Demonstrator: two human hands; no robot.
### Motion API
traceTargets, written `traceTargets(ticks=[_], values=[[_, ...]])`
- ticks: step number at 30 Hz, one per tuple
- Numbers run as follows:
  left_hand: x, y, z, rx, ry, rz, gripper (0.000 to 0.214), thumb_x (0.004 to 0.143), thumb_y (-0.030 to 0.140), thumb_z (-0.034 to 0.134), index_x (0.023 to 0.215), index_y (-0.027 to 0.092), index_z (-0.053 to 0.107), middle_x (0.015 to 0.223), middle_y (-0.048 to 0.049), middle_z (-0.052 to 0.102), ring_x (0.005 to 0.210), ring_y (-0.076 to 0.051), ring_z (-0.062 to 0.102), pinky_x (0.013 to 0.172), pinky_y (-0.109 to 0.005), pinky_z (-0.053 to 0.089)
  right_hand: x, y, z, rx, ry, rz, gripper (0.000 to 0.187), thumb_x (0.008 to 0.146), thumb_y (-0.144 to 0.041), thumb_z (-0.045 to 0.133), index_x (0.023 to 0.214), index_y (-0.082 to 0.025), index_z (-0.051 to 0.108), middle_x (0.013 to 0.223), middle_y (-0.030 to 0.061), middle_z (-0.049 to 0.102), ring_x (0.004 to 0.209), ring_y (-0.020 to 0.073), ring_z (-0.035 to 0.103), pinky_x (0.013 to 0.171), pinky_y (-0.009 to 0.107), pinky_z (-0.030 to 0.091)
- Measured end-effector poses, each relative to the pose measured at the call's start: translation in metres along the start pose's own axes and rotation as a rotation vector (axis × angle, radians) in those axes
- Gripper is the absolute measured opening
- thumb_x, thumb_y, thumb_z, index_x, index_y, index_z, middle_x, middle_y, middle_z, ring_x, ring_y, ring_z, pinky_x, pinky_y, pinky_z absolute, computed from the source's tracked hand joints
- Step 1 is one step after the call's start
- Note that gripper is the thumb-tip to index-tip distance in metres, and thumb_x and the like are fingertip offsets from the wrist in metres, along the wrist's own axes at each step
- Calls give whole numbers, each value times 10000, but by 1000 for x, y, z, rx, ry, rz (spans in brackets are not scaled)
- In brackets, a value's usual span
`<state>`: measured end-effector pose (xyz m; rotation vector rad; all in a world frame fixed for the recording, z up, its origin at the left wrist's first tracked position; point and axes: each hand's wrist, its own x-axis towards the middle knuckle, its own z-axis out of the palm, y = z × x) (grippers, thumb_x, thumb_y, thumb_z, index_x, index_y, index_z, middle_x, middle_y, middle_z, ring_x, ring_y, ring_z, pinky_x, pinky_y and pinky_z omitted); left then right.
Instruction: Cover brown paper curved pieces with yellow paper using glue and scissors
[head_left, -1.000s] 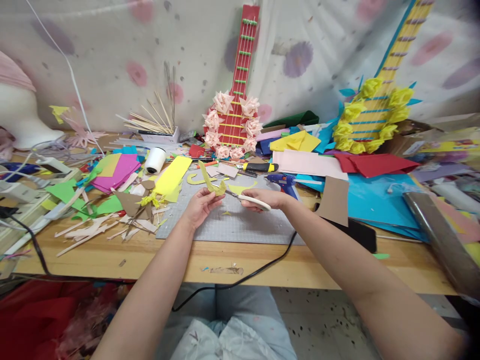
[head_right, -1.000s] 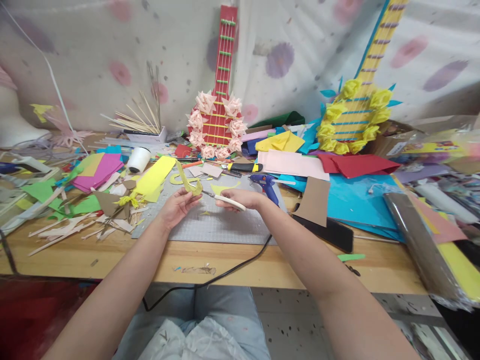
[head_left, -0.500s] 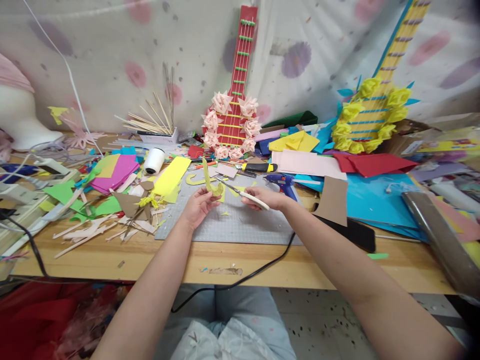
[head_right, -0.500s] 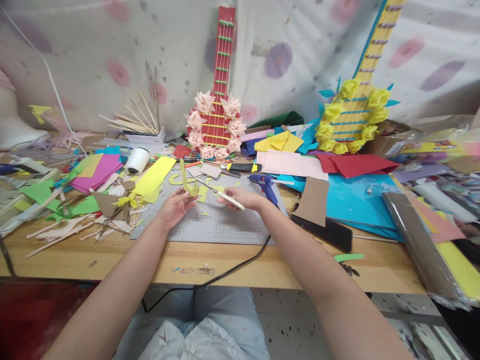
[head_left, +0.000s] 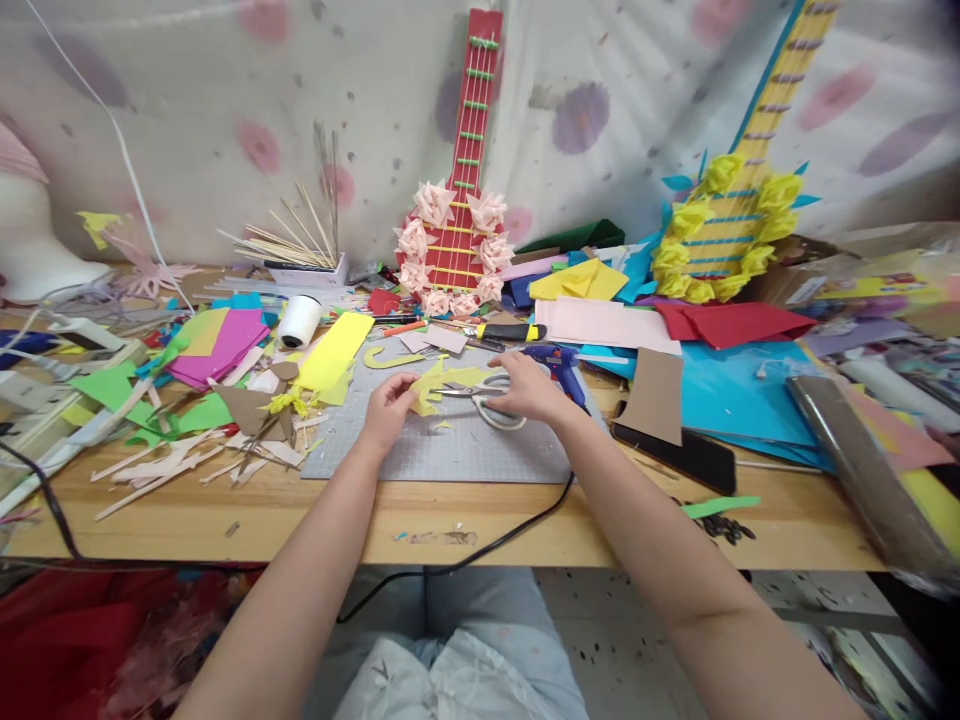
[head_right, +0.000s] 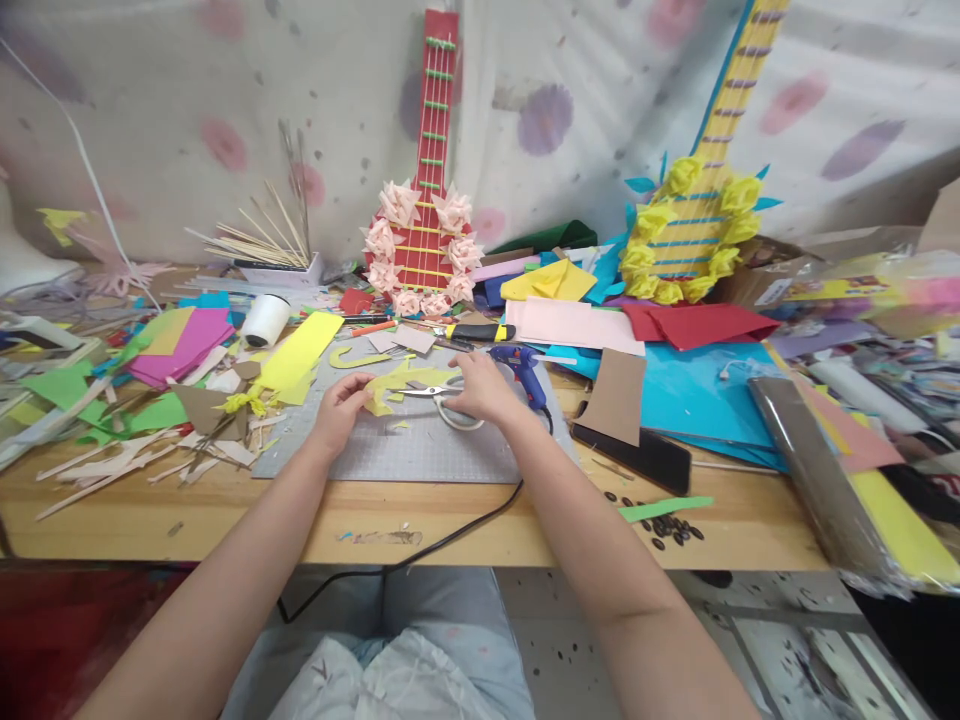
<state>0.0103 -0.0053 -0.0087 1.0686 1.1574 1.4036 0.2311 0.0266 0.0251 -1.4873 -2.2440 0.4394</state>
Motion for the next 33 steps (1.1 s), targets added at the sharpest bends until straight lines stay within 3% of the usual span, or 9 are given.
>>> traceTargets(ticks=[4, 6, 11, 15, 17, 19, 23, 29, 33], values=[[1, -2, 0, 80, 18, 31, 229, 547, 254, 598, 755, 159, 610, 681, 19, 571, 602, -106, 490, 502, -207, 411, 3, -7, 10, 636, 13, 71, 484, 578, -352, 708, 982, -189, 496, 989, 57, 595, 868, 151, 580, 769, 300, 463], [2, -2, -1, 110, 7, 31, 222, 541, 253, 588, 741, 157, 608, 672, 18, 565, 601, -106, 486, 519, -211, 402, 7, -10, 23, 806, 69, 92, 439, 542, -371, 719, 873, -189, 496, 838, 15, 596, 747, 123, 578, 703, 274, 466], [8, 0, -10, 175, 33, 35, 263, 585, 271, 542, 813, 162, 610, 652, 13, 532, 587, -122, 489, 551, -248, 417, 11, -13, 51, 936, 201, 244, 375, 502, -373, 716, 689, -201, 440, 598, -57, 516, 534, 88, 496, 537, 234, 410], [9, 9, -9, 622, 244, 394, 303, 653, 251, 559, 947, 186, 589, 888, -40, 573, 875, -180, 539, 824, -329, 429, 10, -15, 56, 939, 218, 335, 359, 516, -340, 703, 644, -207, 395, 527, -74, 496, 458, 81, 466, 475, 221, 365], [7, 16, 0, 884, 111, 559, 329, 682, 246, 576, 1007, 196, 574, 1045, -70, 570, 1039, -212, 498, 949, -378, 356, 12, -16, 56, 928, 226, 351, 350, 519, -331, 700, 630, -206, 392, 507, -76, 489, 441, 80, 458, 454, 216, 348], [7, 20, 12, 1071, -142, 630, 380, 686, 264, 609, 1059, 204, 564, 1086, -69, 580, 1084, -232, 486, 1017, -426, 271, 13, -17, 58, 932, 235, 340, 330, 522, -323, 696, 629, -202, 408, 500, -79, 479, 432, 76, 447, 445, 212, 346], [12, 20, 26, 1156, -364, 560, 253, 751, 205, 543, 995, 198, 609, 1018, -50, 629, 974, -203, 555, 896, -348, 392, 13, -19, 61, 1008, 189, 281, 279, 541, -319, 673, 646, -192, 447, 532, -63, 508, 475, 86, 489, 489, 222, 407], [20, 17, 14, 1100, -393, 377, 225, 763, 288, 558, 949, 216, 663, 951, -24, 666, 871, -177, 593, 771, -280, 436, 5, -15, 51, 946, 214, 275, 234, 617, -360, 602, 671, -202, 439, 573, -37, 545, 512, 101, 511, 517, 237, 422], [22, 16, 0, 1147, -373, 275, 229, 768, 306, 555, 948, 226, 673, 959, -24, 670, 879, -190, 590, 767, -289, 437, -11, 4, 15, 662, 174, 212, 234, 635, -378, 604, 692, -194, 471, 637, -23, 563, 524, 93, 498, 516, 232, 395]])
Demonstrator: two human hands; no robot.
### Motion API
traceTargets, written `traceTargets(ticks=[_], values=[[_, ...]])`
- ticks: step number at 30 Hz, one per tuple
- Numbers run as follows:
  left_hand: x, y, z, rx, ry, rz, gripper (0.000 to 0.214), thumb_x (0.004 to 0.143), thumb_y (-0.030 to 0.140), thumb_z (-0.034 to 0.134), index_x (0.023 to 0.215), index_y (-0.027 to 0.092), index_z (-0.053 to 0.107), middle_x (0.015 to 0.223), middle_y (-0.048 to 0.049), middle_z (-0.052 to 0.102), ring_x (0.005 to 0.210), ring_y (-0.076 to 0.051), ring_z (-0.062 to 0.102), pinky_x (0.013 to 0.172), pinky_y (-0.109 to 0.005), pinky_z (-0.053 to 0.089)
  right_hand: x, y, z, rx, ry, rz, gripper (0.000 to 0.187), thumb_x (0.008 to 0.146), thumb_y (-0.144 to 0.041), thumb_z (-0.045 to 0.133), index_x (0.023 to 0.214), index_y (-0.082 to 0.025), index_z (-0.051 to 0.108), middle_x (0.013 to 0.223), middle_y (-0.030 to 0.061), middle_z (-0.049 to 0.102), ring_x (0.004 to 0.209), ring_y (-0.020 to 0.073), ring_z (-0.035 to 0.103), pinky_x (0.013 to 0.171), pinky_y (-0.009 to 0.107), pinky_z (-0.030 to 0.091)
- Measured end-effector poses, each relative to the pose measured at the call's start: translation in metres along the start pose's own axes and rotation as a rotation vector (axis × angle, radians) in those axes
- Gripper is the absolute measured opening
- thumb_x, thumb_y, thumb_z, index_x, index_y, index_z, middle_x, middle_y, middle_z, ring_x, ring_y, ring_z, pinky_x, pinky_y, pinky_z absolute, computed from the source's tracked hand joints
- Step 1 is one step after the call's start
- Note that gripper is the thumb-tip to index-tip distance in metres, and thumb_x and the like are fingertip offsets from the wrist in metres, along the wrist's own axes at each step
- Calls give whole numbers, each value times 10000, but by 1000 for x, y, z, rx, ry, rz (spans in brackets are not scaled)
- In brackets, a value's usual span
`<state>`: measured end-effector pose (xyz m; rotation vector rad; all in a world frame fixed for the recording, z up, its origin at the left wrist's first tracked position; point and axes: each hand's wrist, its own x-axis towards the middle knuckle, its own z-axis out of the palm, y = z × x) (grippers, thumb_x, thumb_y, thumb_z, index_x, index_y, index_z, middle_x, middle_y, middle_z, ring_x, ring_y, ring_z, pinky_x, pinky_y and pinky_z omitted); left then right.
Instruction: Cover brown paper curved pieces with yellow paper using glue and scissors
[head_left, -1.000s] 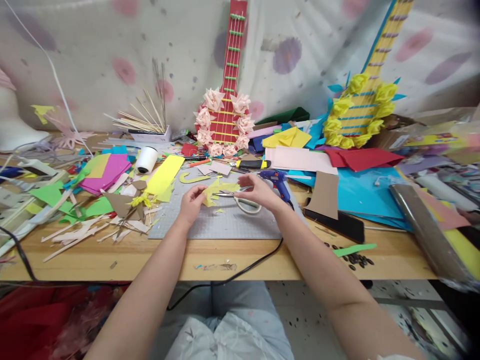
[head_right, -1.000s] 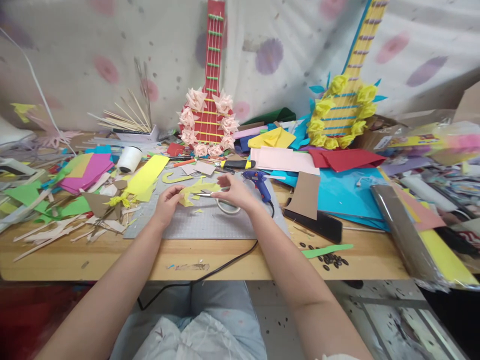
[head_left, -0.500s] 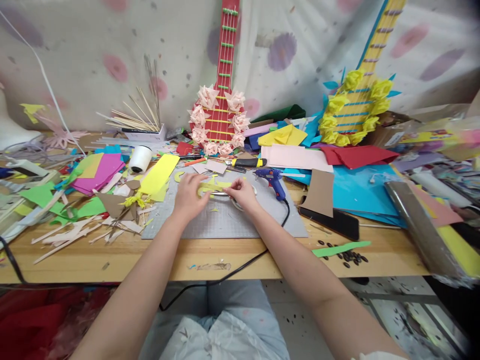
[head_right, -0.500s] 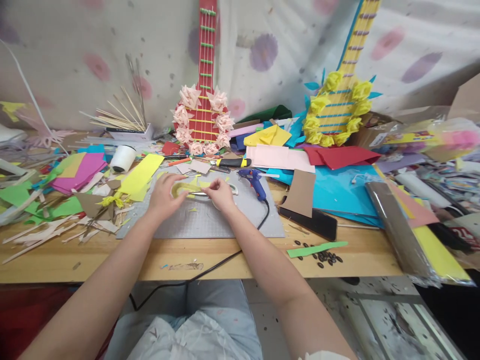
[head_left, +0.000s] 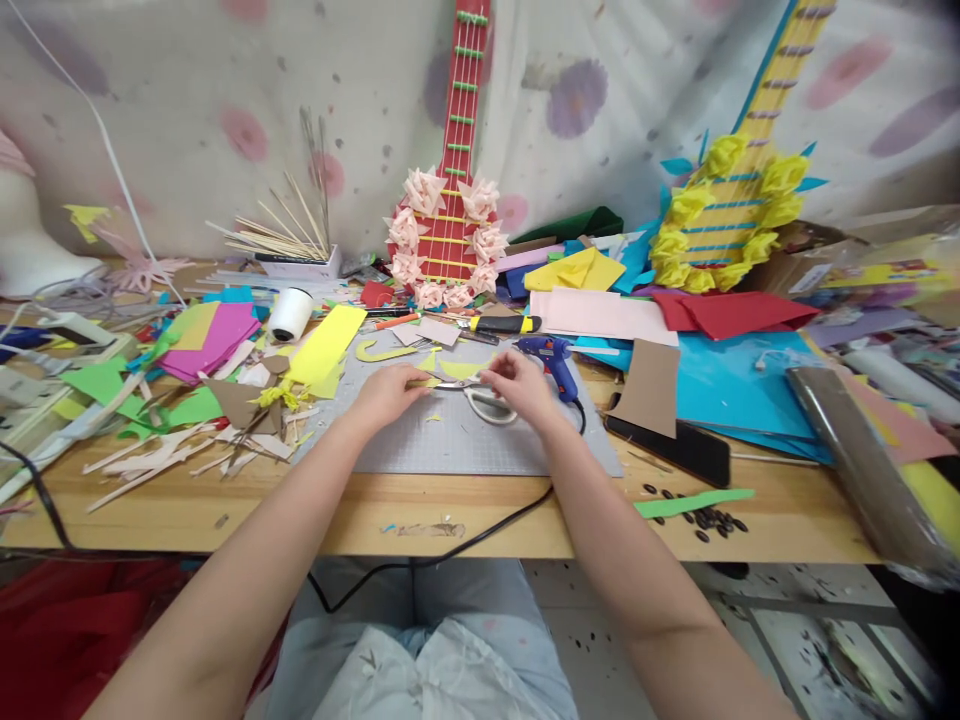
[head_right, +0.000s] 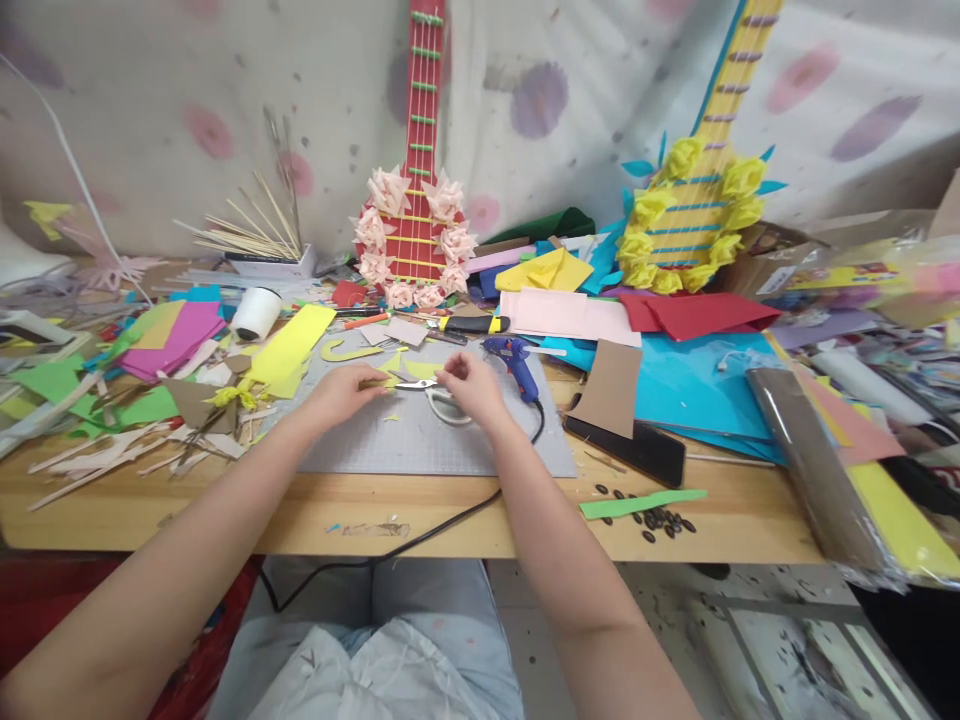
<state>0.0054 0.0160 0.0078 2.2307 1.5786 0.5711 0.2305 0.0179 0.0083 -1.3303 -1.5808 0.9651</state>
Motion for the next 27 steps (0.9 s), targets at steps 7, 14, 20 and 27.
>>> traceTargets(ticks=[7, 14, 20, 27], values=[[-8, -20, 3, 21, 79, -55, 235, 775, 261, 539, 948, 179, 676, 990, -65, 610, 926, -191, 554, 822, -309, 434, -18, 12, -100, -541, -72, 234, 396, 642, -565, 585, 623, -183, 479, 527, -17, 510, 469, 97, 437, 454, 234, 309], [-13, -25, 9, -52, 146, -23, 248, 796, 238, 479, 941, 195, 675, 939, -56, 577, 897, -169, 541, 835, -320, 441, 10, 33, -81, -649, 202, 78, 495, 611, -552, 623, 895, -147, 619, 885, 112, 654, 831, 236, 589, 699, 319, 433], [-22, -21, 16, -22, 235, 10, 257, 772, 273, 527, 974, 191, 662, 949, -64, 564, 930, -187, 532, 840, -326, 435, 19, 40, -58, -570, 292, 242, 465, 689, -459, 580, 1001, -117, 633, 1007, 170, 648, 932, 279, 596, 778, 369, 437], [-22, -20, 19, -12, 323, -56, 211, 789, 270, 510, 894, 214, 684, 908, -55, 587, 876, -176, 549, 796, -304, 444, 13, 35, -52, -99, 517, 194, 457, 647, -511, 587, 877, -117, 621, 748, 97, 652, 568, 155, 568, 532, 282, 445]])
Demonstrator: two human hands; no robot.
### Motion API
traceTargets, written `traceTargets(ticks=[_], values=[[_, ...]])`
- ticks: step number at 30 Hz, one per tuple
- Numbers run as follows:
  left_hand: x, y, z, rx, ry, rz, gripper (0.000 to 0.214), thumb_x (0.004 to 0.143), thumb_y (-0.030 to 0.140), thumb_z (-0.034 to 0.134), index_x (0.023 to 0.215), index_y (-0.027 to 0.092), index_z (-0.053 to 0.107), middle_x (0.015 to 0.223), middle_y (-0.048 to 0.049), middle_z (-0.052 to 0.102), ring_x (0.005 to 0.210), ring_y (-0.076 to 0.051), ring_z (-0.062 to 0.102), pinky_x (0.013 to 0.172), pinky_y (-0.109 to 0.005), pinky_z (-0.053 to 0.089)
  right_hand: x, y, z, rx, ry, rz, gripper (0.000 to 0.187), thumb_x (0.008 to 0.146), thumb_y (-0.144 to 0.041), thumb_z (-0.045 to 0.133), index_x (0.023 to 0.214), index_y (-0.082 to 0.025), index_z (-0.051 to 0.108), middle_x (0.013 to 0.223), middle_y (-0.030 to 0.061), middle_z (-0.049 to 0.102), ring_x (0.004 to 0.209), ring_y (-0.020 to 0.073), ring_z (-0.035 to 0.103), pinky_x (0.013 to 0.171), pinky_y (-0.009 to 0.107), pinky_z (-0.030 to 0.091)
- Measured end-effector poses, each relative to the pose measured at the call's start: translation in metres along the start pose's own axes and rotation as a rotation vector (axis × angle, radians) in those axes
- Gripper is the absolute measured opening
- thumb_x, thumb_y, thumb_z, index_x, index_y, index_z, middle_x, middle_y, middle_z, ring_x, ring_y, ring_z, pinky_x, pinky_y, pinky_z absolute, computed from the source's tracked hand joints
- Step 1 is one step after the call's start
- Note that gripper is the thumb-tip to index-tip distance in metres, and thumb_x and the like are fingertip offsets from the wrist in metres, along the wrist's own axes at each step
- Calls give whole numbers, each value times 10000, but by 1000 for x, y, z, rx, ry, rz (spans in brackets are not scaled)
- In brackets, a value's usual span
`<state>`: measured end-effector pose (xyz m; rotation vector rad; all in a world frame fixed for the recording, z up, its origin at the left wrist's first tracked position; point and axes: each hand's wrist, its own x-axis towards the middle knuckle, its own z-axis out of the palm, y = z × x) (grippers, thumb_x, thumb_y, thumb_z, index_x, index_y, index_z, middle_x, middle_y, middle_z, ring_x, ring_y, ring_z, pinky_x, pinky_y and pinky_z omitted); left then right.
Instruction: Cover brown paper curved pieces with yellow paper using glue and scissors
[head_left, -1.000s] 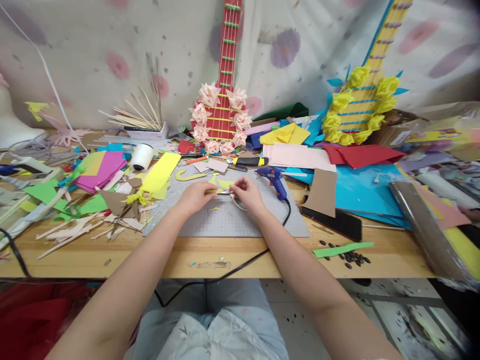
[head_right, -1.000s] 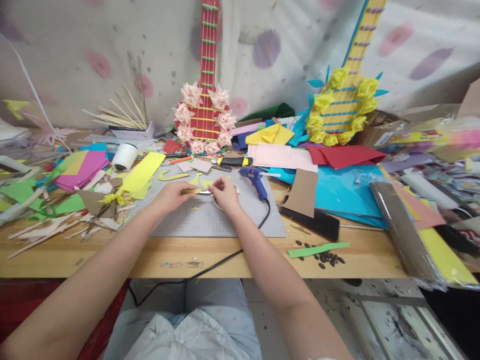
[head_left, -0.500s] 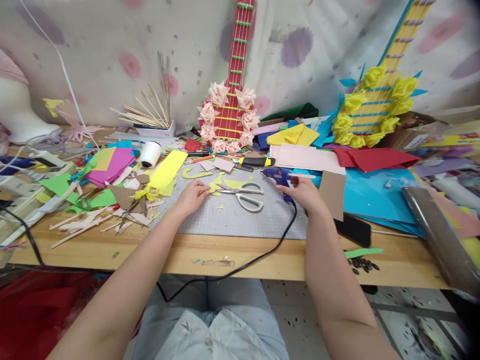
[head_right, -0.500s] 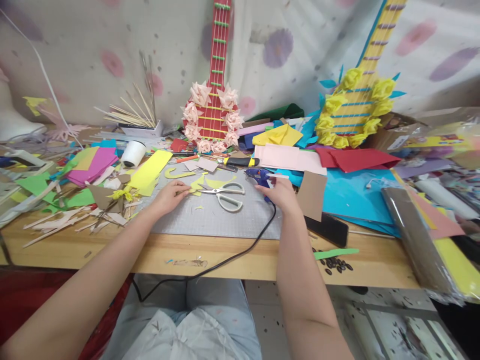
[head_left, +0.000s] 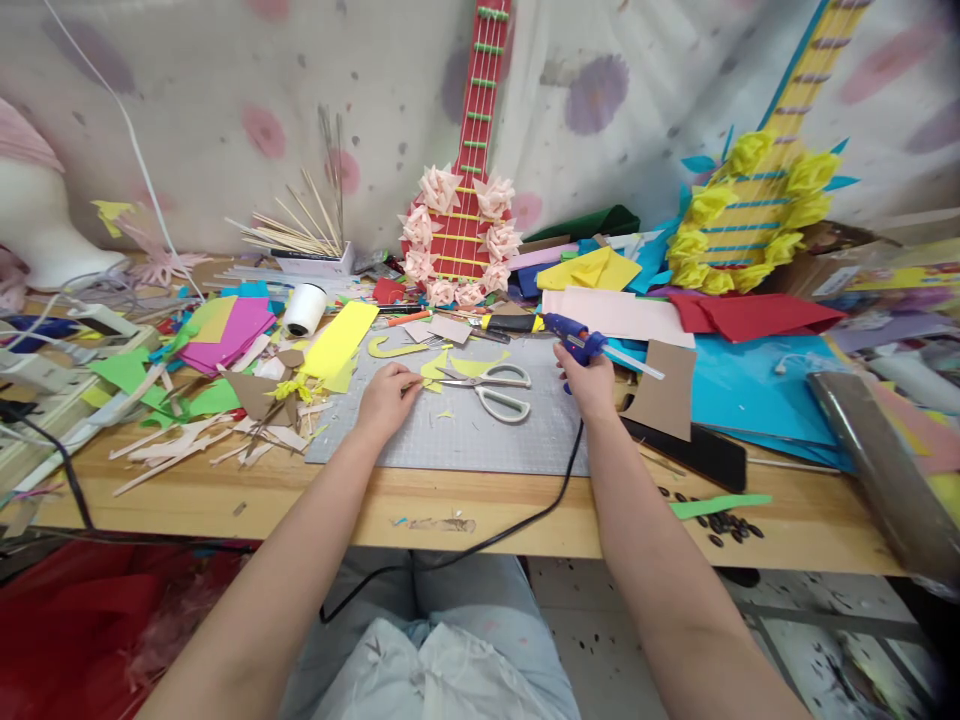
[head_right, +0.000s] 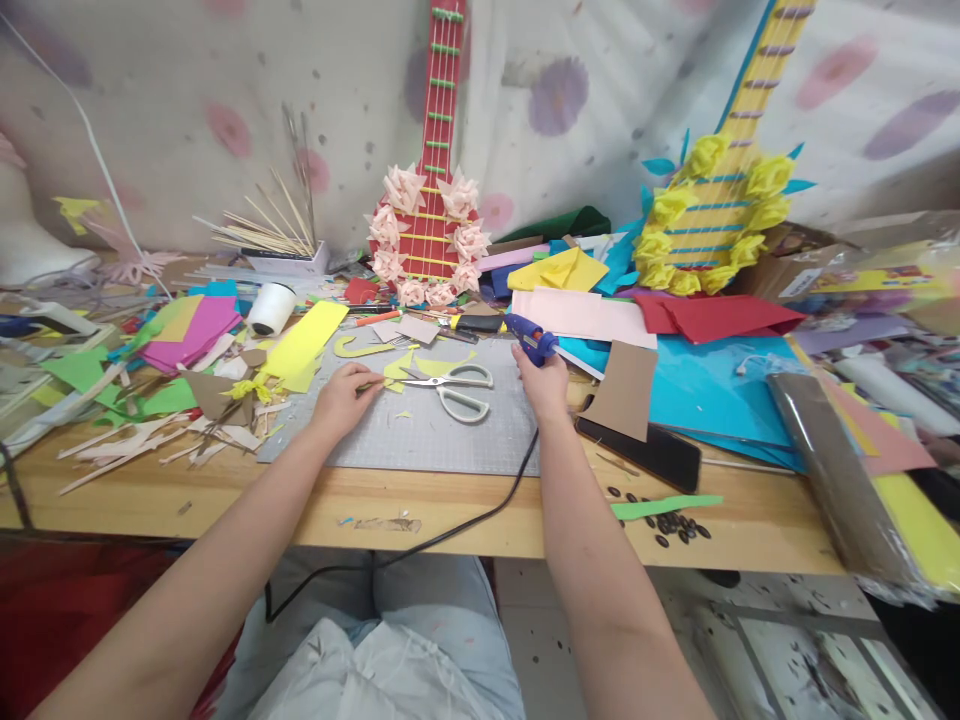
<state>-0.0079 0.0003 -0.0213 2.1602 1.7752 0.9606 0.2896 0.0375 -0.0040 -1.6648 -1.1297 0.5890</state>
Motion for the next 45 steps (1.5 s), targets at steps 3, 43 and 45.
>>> traceTargets(ticks=[3, 43, 45], values=[[1, -2, 0, -33, 32, -25, 218, 792, 274, 506, 892, 200, 685, 904, -54, 592, 857, -169, 556, 771, -295, 449, -11, -10, 5, 229, -63, -22, 403, 640, -494, 599, 825, -136, 605, 666, 40, 617, 475, 91, 491, 462, 232, 400], [7, -8, -3, -80, 121, -131, 298, 752, 65, 426, 842, 170, 690, 904, -75, 635, 858, -190, 584, 819, -332, 464, -73, -57, 73, -368, -630, -349, 428, 695, -588, 558, 867, -216, 684, 822, 78, 682, 780, 232, 608, 630, 289, 400], [6, -8, -3, -76, 122, -133, 313, 746, 56, 416, 850, 164, 690, 908, -77, 636, 863, -192, 584, 821, -334, 464, -74, -57, 74, -363, -636, -373, 429, 700, -590, 551, 884, -224, 681, 850, 74, 685, 799, 232, 611, 633, 286, 400]])
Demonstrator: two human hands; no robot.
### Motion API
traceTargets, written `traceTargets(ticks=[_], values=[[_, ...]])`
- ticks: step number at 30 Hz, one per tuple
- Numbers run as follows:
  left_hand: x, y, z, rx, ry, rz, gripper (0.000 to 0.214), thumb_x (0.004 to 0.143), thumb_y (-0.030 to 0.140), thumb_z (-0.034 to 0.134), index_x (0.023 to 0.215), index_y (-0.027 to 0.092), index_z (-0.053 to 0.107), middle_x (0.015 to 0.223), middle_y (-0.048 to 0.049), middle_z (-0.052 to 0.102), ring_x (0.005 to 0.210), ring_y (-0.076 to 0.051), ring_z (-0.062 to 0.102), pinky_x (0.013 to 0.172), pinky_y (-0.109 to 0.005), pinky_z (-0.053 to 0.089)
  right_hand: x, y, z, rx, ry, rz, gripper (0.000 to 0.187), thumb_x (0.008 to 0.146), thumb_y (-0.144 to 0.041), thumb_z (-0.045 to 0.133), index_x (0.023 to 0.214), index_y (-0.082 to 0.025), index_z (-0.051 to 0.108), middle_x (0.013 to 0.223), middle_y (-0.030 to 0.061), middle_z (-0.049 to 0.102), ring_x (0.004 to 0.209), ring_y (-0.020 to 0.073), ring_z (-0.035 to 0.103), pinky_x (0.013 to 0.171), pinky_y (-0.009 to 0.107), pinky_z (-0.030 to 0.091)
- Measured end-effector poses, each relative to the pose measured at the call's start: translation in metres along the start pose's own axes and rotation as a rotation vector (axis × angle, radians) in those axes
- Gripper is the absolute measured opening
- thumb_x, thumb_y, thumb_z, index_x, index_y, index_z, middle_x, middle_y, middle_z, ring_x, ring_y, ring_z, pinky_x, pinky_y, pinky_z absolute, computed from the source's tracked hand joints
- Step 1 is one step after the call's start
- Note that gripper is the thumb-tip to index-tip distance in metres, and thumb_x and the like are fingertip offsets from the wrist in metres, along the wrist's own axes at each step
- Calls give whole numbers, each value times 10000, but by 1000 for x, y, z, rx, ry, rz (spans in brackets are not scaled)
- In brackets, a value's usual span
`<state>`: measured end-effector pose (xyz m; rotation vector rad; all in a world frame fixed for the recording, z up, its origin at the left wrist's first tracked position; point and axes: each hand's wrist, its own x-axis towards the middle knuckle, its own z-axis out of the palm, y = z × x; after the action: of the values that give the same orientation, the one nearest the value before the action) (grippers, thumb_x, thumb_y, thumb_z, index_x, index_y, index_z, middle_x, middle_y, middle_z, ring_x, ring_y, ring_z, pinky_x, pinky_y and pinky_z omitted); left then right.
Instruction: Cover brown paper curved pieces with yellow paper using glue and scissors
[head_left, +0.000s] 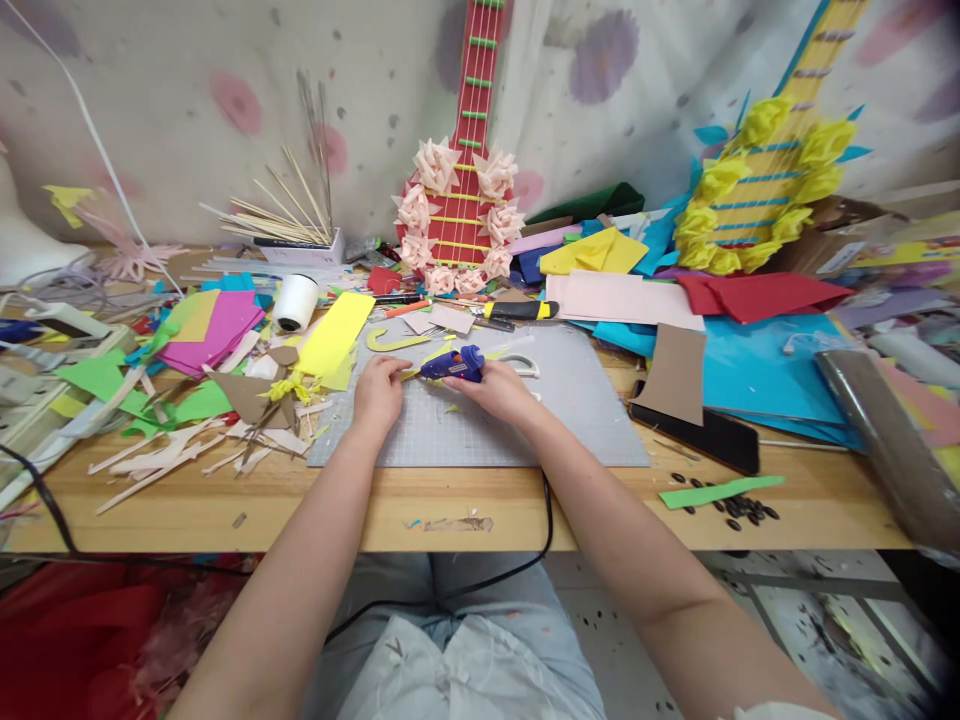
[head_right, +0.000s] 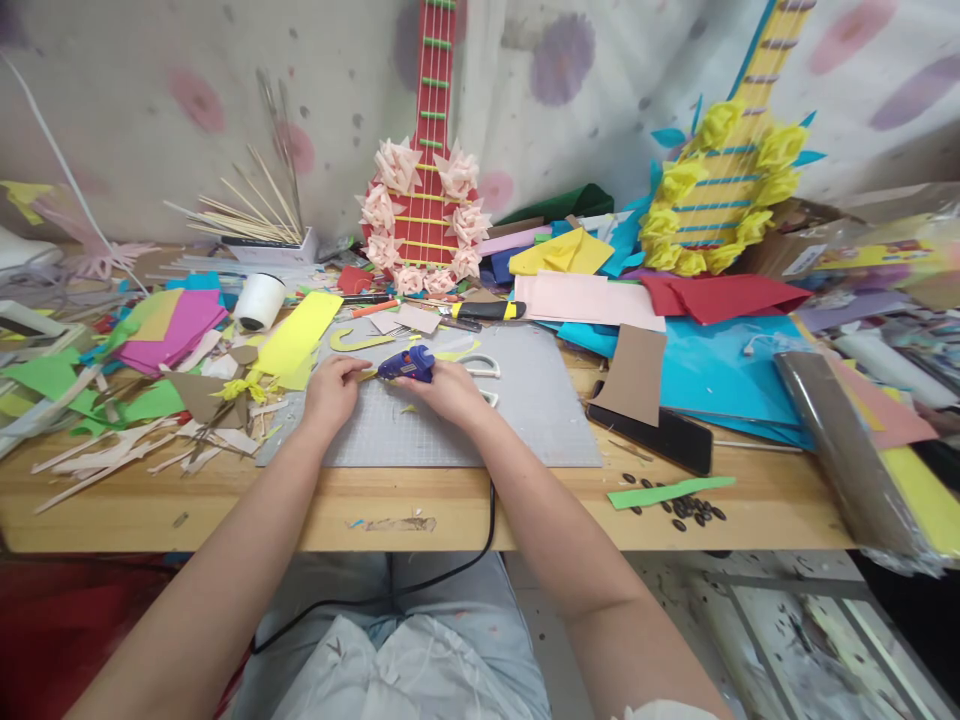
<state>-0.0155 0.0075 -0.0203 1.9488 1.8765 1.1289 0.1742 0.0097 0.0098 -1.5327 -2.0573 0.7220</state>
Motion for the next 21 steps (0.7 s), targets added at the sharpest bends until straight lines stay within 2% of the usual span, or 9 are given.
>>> traceTargets(ticks=[12, 17, 21], values=[[1, 1, 0, -17, 1, -27, 330, 736, 44, 402, 852, 157, 690, 908, -73, 637, 865, -184, 585, 824, -313, 461, 0, -10, 4, -9, -39, 6, 382, 727, -528, 561, 878, -198, 681, 857, 80, 684, 801, 221, 611, 666, 285, 413], [0, 1, -1, -28, -2, -56, 401, 686, -21, 371, 876, 136, 687, 901, -74, 630, 822, -165, 587, 801, -290, 464, -2, -15, 2, -1, -70, -16, 361, 753, -479, 559, 949, -197, 669, 900, 69, 683, 837, 193, 609, 699, 262, 416], [1, 0, 0, -53, -4, -60, 423, 655, -38, 366, 877, 127, 686, 902, -75, 632, 840, -163, 587, 811, -281, 461, 0, -16, 5, -28, -83, -9, 381, 752, -494, 550, 930, -179, 671, 872, 77, 681, 809, 189, 609, 679, 255, 414]])
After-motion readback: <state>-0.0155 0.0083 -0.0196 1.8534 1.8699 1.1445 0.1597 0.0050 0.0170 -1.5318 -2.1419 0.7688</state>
